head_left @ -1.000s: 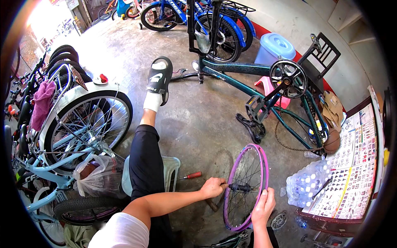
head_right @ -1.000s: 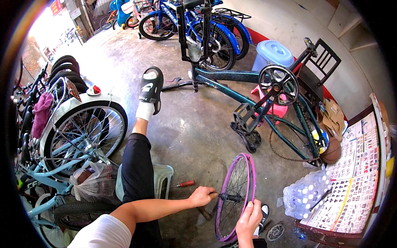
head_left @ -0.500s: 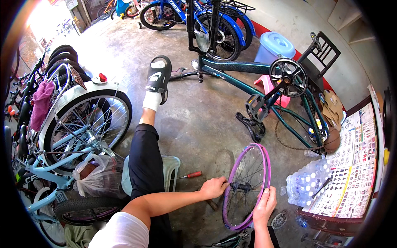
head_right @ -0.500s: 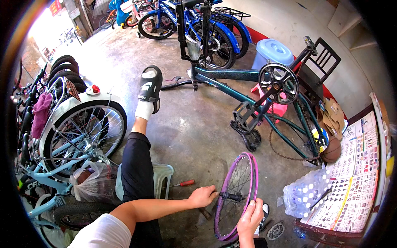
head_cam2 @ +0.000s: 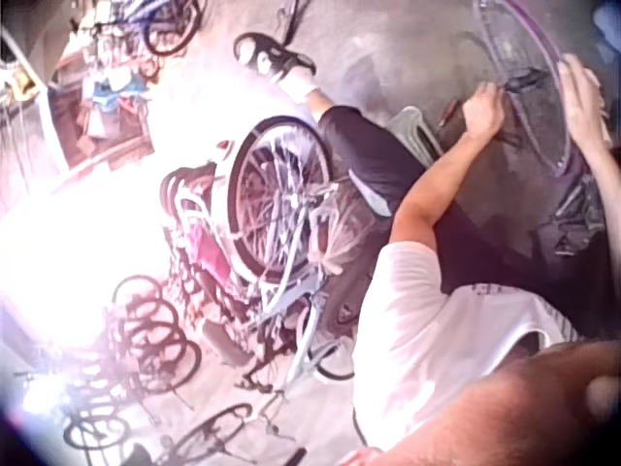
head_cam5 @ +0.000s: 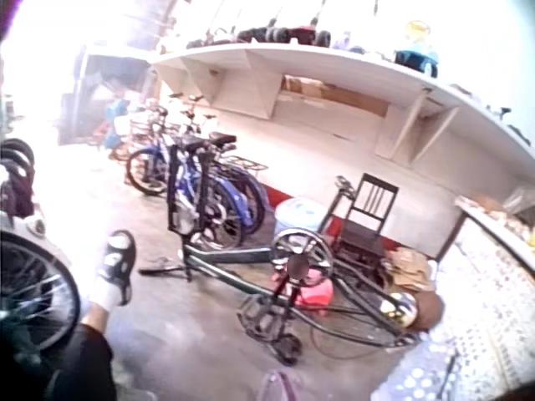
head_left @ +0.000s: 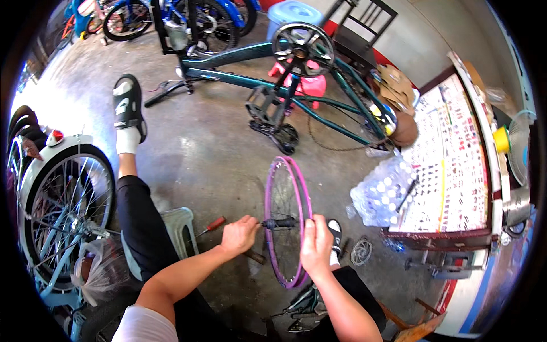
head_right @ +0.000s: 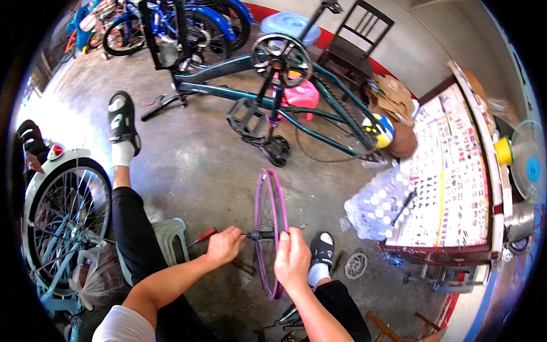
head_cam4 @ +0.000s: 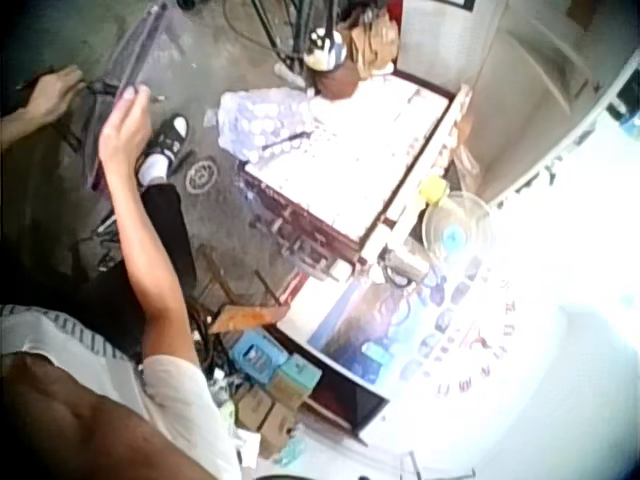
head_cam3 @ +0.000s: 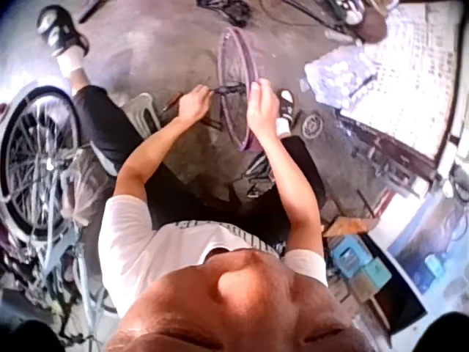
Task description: The person removes a strip of material from a bicycle wheel rim and then reaches into a tool box to select various tools.
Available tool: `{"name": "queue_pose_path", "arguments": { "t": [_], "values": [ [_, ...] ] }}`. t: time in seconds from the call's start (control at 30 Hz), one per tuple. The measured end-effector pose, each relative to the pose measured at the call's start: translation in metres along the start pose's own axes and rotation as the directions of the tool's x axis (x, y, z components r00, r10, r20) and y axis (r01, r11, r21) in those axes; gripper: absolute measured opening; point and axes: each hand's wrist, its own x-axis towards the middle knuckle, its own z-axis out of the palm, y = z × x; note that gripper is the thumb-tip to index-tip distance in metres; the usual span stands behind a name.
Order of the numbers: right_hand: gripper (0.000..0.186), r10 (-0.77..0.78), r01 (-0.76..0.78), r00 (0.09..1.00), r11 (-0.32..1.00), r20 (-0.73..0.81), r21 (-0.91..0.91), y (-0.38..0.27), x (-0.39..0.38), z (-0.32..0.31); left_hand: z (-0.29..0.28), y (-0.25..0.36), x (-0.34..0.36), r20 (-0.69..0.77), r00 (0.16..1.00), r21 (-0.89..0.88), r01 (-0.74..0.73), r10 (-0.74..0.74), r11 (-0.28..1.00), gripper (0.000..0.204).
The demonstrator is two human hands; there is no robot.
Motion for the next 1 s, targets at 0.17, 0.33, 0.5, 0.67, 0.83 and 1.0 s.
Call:
{"name": "queue_pose_path", "arguments": {
  "t": [0.17,0.33,0.5,0.67,0.83,1.0],
  "values": [
    [0.020,-0.050,0.051,0.999,0.999,0.015,-0.010,-0.004,-0.001,-0.002,0.009,-0.010,0.001,0.017,1.000,-0.113,0.014,-0.012,0.994,0.021],
    [0.021,-0.104,0.104,0.995,0.994,-0.003,-0.012,-0.004,-0.003,0.001,0.003,-0.004,0.001,0.185,0.942,-0.324,0.328,-0.281,0.887,0.025],
    [0.021,-0.099,0.099,0.995,0.995,0.014,-0.015,-0.005,-0.005,0.002,0.025,-0.025,0.001,0.490,0.739,-0.579,0.672,-0.462,0.461,0.041],
    [0.024,-0.053,0.053,0.999,0.998,0.012,-0.020,0.002,0.001,-0.001,0.010,-0.012,0.009,0.524,0.724,-0.479,0.686,-0.449,0.547,0.048],
    [0.026,-0.014,0.015,1.000,0.998,-0.005,0.068,0.007,0.003,0.000,-0.001,-0.001,0.006,0.215,0.927,-0.311,0.363,-0.307,0.878,0.035],
    [0.027,-0.015,0.013,1.000,0.997,0.027,0.074,0.009,0.004,0.001,0.015,-0.014,0.004,0.180,0.953,-0.283,0.287,-0.244,0.915,0.036]
  ]
}}
